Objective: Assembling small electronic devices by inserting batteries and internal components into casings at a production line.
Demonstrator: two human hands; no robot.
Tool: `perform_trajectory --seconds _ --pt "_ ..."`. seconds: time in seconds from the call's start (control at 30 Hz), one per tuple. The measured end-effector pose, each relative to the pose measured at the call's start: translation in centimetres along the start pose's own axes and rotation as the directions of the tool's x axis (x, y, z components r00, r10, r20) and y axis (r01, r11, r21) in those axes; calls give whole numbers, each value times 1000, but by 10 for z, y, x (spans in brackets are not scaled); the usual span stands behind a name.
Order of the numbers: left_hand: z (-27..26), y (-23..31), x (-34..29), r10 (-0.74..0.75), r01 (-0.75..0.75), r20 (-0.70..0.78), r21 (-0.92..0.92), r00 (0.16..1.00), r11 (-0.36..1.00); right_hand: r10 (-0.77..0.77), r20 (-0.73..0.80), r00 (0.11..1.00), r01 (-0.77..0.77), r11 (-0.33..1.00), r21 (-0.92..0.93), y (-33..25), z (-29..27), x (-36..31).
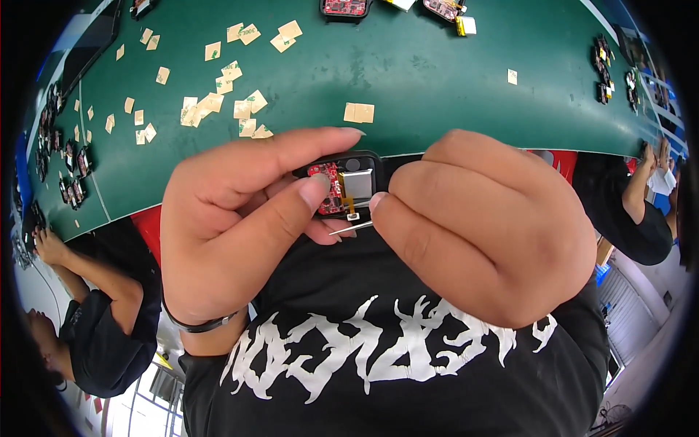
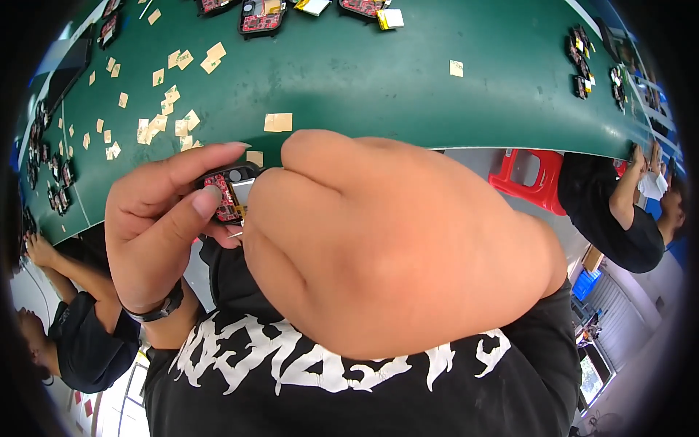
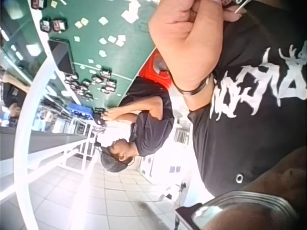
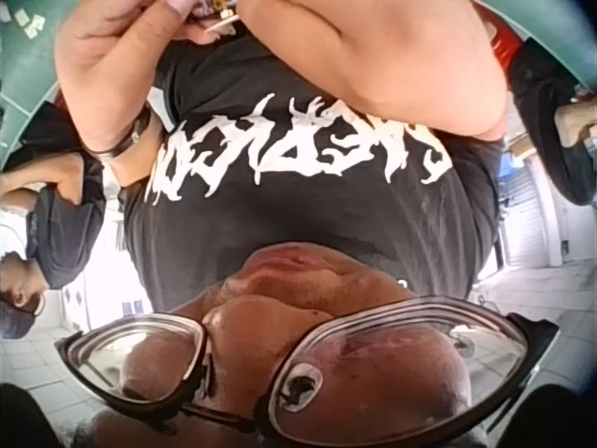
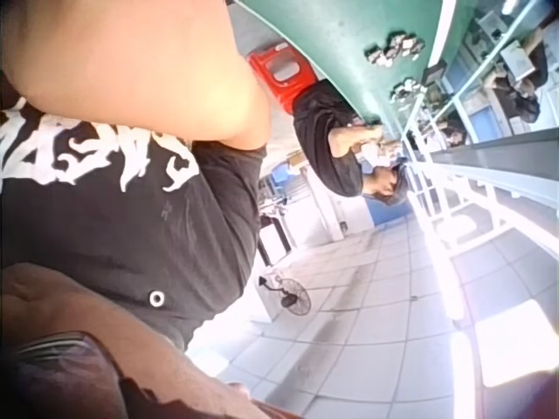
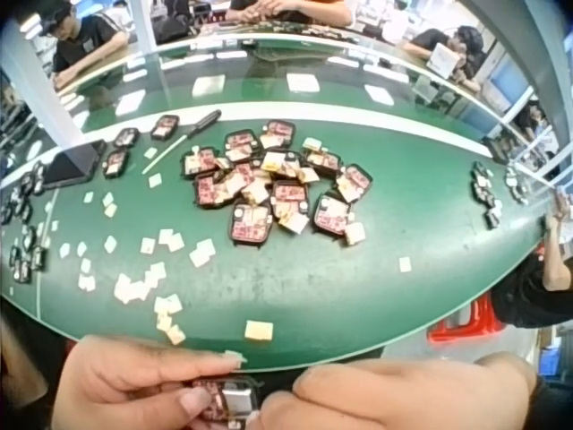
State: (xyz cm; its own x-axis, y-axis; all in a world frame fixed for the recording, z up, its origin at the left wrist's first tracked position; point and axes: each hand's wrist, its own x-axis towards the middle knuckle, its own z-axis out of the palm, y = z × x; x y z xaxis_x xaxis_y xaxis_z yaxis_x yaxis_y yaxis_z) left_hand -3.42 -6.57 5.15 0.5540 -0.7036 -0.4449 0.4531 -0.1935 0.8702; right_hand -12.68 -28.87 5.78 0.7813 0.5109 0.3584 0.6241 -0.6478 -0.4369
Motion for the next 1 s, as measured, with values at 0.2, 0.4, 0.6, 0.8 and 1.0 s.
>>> perform_trajectory --seconds 0.2,0.4,0.6,0.8,1.0 --pt "-2 -4 1 39 -39 -14 -1 999 999 -40 14 999 39 999 38 6 3 1" --pt "-5 -10 -3 102 -102 -13 10 995 995 21 -34 999 -20 999 29 -5 7 1" --pt "-5 -7 -1 64 -64 -57 -1 996 998 42 -100 994 -48 997 -64 -8 16 4" --pt "-10 -3 -1 28 -28 -24 14 999 1000 18 -181 983 -46 988 -150 -15 20 8" --pt "-8 -6 -2 26 -30 -43 -90 999 995 30 -185 982 -54 990 -130 -16 22 10"
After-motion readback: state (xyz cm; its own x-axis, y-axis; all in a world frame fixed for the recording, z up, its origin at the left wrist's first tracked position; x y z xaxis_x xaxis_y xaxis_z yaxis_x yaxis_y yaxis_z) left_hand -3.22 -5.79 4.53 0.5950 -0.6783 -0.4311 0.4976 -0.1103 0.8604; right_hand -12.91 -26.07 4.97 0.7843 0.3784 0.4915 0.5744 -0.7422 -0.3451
